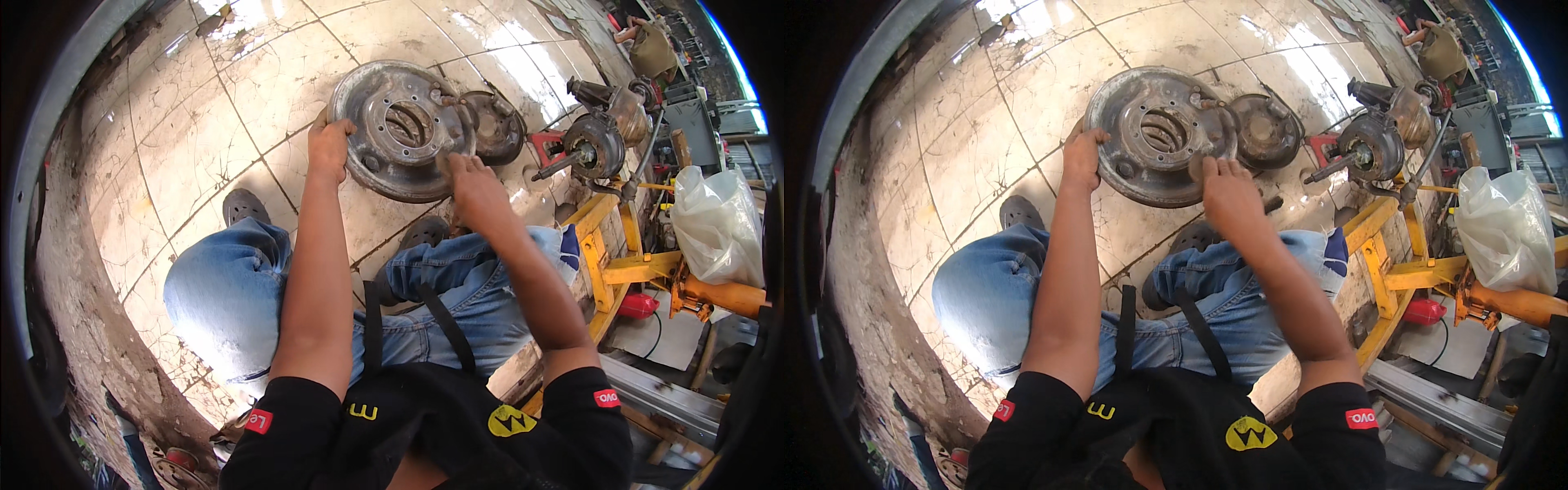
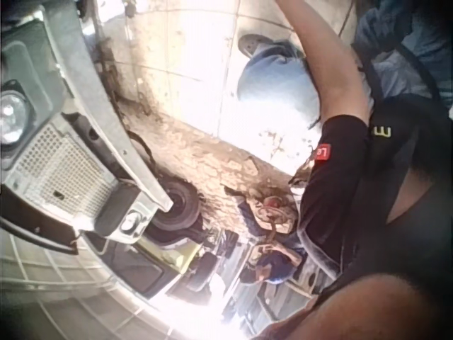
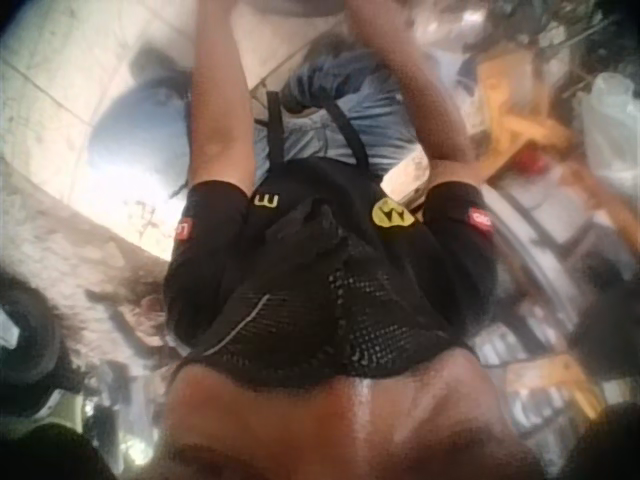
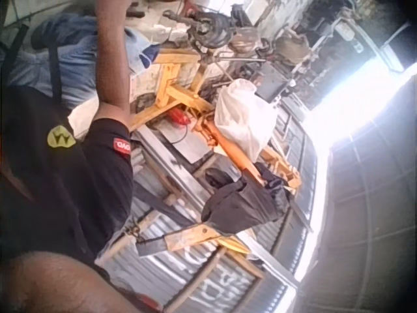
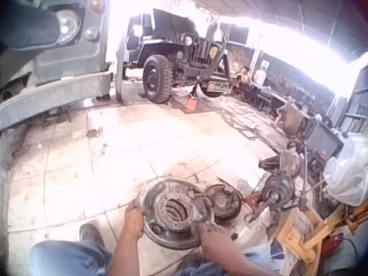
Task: The person sits on the floor and scrubs a metal brake drum with a sanding block. They rotate the drum to clean different sections, including the inner and outer surfaces, and flip it over to continue scrubbing.
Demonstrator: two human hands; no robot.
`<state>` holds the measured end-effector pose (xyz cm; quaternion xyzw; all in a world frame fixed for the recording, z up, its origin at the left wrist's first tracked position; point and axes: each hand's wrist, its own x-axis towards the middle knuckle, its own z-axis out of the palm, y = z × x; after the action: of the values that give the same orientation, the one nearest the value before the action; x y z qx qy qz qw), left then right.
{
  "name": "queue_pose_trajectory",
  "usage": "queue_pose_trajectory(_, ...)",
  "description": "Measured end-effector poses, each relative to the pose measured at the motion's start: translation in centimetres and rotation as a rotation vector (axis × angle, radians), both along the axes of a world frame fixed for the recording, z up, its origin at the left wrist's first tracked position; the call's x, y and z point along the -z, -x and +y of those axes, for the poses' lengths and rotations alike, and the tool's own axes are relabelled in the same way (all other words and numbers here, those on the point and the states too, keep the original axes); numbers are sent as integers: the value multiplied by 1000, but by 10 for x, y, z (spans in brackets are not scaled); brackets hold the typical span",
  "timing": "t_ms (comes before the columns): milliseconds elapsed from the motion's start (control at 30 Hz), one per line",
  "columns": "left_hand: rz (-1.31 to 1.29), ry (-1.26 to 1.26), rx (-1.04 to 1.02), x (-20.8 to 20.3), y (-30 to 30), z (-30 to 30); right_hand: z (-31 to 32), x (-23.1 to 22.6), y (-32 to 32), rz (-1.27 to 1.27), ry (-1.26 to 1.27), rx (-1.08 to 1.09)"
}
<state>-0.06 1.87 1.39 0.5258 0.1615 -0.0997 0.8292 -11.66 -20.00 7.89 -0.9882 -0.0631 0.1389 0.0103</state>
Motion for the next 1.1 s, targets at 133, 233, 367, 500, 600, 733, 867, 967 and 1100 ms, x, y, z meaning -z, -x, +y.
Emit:
queue_pose_trajectory(133, -53, -191, -15, -13, -1, -14, 32, 29, 31, -74, 61, -152)
queue_pose_trajectory(233, -59, -374, 17, -13, 0, -7, 36, 27, 27, 2, -177, -161)
queue_pose_trajectory(367, -39, -391, 32, -22, 0, -8, 16, 21, 16, 86, -30, -81)
queue_pose_trajectory(500, -28, -315, 14, -13, -4, -8, 58, 15, 25, 56, -201, -91)
queue_pose_trajectory(600, -53, -313, 13, -7, -6, -9, 49, 15, 16, 102, -252, -119)
queue_pose_trajectory(733, -86, -323, 10, -9, -2, -14, -3, -22, -4, 330, -259, 40)
queue_pose_trajectory(867, -10, -349, 8, -19, -2, -7, -7, -74, -35, 383, -250, 327)
queue_pose_trajectory(967, -5, -380, 16, -25, -1, -4, 1, -44, -41, 54, -265, 275)
queue_pose_trajectory(1100, -30, -367, 37, -20, -2, -11, 14, 58, -33, -352, -204, 120)
